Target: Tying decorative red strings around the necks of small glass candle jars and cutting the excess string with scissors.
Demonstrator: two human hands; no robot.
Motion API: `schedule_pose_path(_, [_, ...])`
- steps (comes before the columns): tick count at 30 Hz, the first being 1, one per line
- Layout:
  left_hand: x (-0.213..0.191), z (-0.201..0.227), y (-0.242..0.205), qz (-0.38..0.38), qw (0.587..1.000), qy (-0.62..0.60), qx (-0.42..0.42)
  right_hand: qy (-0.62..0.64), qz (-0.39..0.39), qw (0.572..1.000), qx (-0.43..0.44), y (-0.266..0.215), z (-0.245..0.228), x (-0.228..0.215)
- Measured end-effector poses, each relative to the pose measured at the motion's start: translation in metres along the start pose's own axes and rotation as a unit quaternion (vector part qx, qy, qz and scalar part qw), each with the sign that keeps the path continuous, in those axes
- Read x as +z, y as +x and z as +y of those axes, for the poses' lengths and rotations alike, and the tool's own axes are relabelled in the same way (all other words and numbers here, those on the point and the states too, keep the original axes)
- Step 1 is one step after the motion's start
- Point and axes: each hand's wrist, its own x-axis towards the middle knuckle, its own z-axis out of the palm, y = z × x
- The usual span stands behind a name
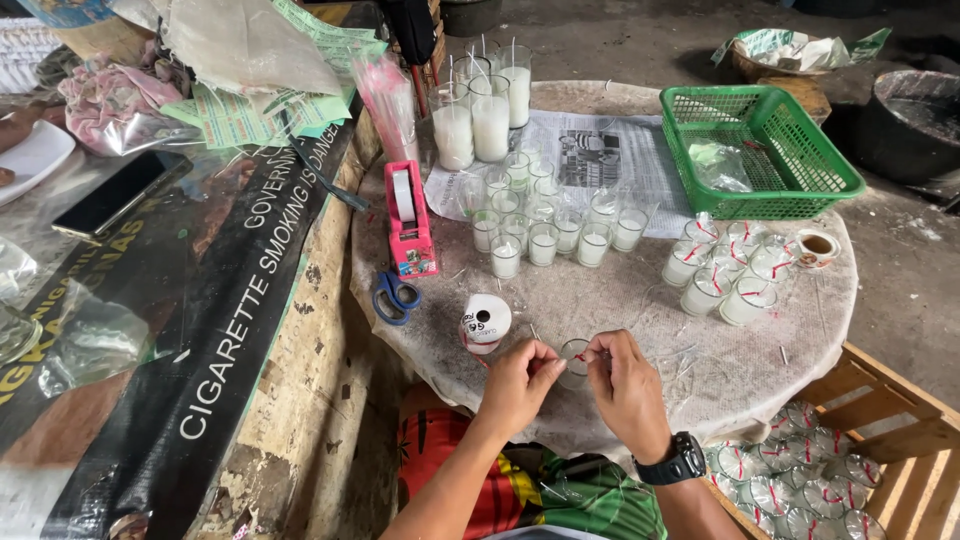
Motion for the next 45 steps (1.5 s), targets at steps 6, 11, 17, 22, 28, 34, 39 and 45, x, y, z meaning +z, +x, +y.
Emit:
schedule_pose_path(6, [-0.003, 0.001, -0.007, -0.008, 0.998, -0.004, 0.067, -0.103, 0.039, 0.994, -0.015, 0.001, 0.002, 0.010])
schedule_pose_path(11, [-0.009, 0.005, -0.013, -0.040, 0.997, -0.031, 0.057, -0.043, 0.020, 0.999, 0.000, 0.004, 0.001, 0.005])
schedule_pose_path(17, [-0.017, 0.005, -0.009, -0.079, 0.996, -0.029, 0.007, 0.178, -0.016, 0.968, 0.178, 0.002, -0.010, -0.006])
schedule_pose_path(22, [-0.018, 0.012, -0.006, -0.097, 0.995, -0.011, 0.015, 0.066, -0.044, 0.986, 0.147, -0.002, -0.004, 0.000])
schedule_pose_path(28, [-0.013, 0.008, -0.006, -0.073, 0.994, 0.029, 0.082, 0.090, -0.016, 0.994, 0.055, 0.004, -0.001, 0.006])
schedule_pose_path(34, [-0.006, 0.009, -0.008, -0.033, 0.990, 0.099, 0.096, 0.121, -0.034, 0.983, 0.136, 0.008, -0.009, 0.003])
schedule_pose_path(39, [0.003, 0.008, -0.007, -0.040, 0.974, 0.065, 0.215, 0.112, 0.012, 0.990, 0.083, 0.007, 0.000, 0.009])
schedule_pose_path(45, [0.018, 0.004, -0.003, -0.025, 0.966, -0.031, 0.256, 0.118, 0.069, 0.990, 0.038, 0.011, -0.011, 0.007])
